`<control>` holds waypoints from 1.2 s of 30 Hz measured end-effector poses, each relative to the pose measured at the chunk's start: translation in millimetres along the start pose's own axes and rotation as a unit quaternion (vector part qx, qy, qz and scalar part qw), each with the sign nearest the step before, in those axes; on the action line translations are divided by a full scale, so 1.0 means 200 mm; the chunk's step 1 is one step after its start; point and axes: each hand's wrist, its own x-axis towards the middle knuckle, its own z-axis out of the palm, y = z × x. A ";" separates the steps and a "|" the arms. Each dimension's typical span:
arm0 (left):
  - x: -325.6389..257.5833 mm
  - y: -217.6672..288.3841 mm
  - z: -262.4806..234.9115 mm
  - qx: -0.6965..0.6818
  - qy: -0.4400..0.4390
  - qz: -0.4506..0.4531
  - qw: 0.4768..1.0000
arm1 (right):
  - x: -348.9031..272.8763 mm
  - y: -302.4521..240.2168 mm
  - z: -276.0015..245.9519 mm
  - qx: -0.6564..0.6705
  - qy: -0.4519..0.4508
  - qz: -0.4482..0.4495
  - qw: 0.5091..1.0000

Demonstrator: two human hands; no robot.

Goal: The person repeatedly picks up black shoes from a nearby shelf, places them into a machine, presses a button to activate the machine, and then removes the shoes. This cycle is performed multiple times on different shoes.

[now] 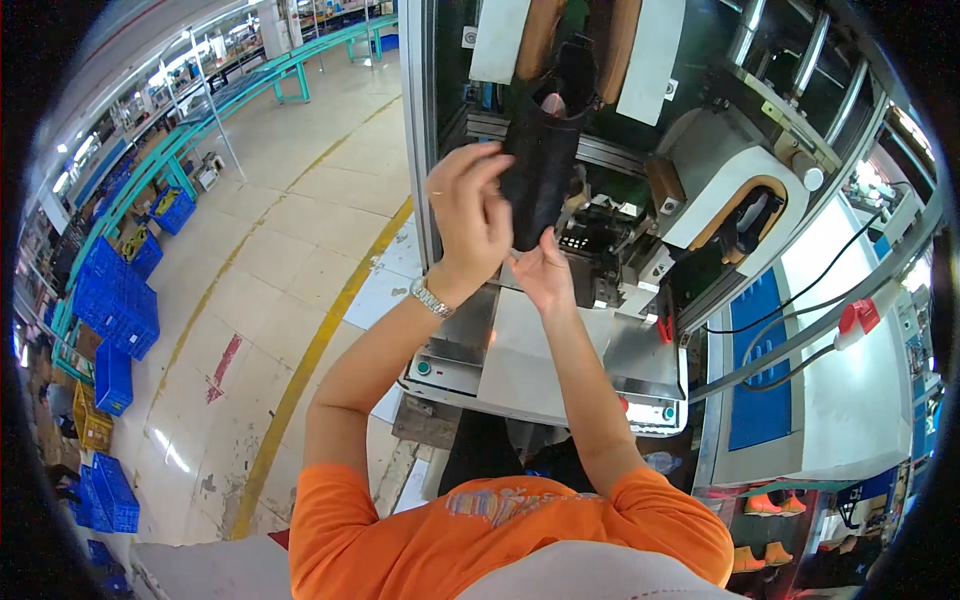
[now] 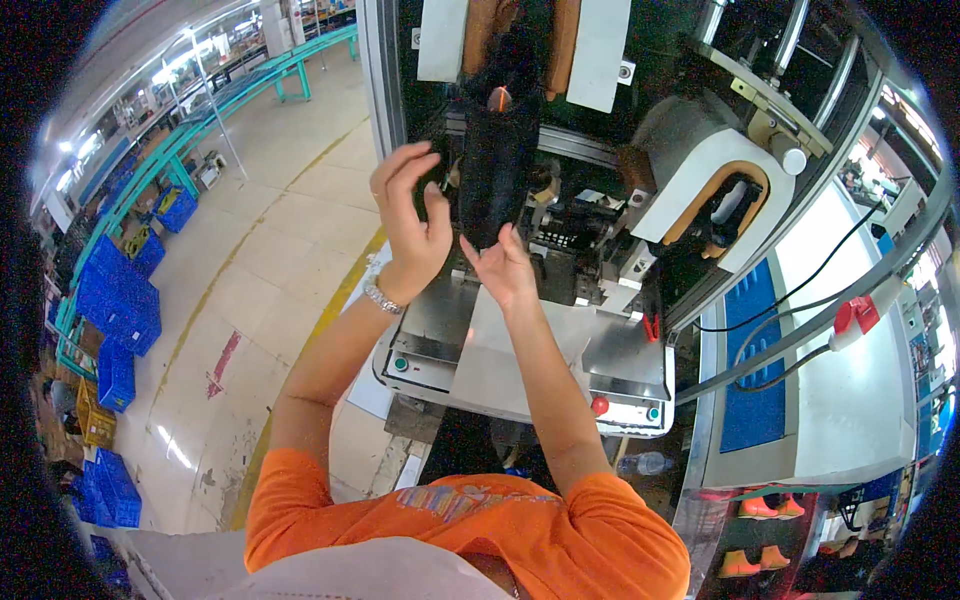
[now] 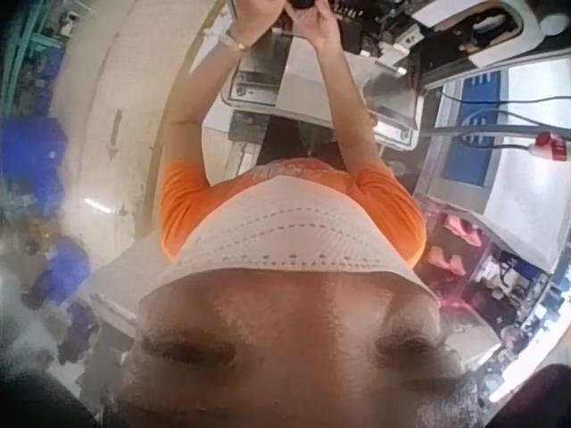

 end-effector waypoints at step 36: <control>-0.04 0.09 0.06 0.100 -0.312 -0.062 0.943 | 0.34 -0.02 -0.52 -0.093 0.170 -0.036 0.980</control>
